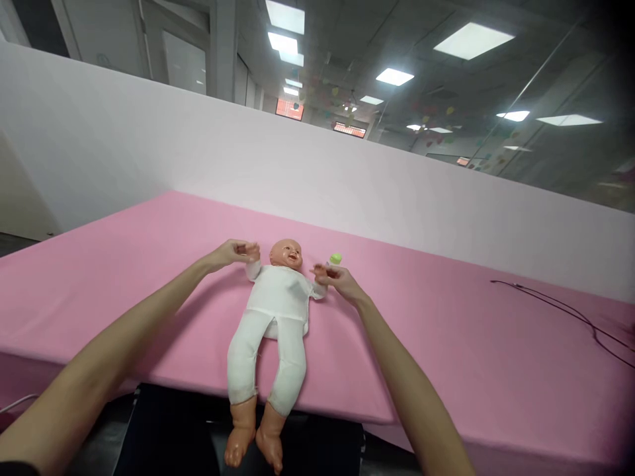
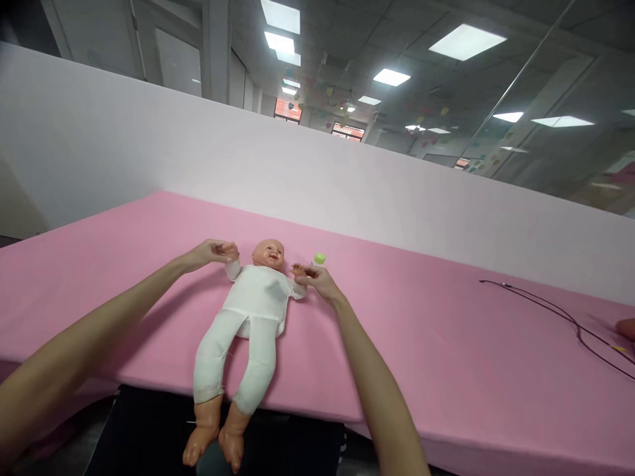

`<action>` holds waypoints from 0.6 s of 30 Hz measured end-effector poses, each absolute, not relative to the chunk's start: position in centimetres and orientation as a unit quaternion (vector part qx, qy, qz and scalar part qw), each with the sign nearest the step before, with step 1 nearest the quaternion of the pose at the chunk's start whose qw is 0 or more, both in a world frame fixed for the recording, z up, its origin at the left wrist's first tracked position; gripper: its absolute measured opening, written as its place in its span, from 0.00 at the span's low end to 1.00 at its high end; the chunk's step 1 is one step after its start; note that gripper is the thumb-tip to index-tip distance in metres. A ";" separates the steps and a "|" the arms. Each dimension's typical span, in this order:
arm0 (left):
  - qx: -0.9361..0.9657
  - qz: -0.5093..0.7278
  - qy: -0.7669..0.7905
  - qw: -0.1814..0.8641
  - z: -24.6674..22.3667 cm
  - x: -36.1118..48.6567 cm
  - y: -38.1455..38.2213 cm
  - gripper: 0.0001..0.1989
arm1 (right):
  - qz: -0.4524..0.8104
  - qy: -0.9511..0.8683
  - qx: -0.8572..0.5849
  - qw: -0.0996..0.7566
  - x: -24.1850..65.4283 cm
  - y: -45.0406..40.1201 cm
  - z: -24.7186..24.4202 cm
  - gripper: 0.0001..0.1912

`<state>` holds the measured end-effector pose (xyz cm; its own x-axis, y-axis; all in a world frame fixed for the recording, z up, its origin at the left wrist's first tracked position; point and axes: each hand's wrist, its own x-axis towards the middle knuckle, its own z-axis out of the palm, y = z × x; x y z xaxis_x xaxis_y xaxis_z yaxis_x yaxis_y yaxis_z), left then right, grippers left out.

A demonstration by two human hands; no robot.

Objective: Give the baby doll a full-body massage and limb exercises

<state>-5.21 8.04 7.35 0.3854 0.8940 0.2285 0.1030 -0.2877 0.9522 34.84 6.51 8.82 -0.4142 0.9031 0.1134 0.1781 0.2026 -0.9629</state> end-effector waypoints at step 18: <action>0.594 0.488 0.408 0.493 8.0 -3.7 9.1 0.26 | 0.427 -0.631 -0.446 0.470 33.9 8.0 8.4 0.20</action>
<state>-3.72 9.09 7.97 0.1909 0.9655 0.1771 0.0038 -0.1812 0.9834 33.86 7.98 8.44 -0.1603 0.9642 0.2111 0.1611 0.2365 -0.9582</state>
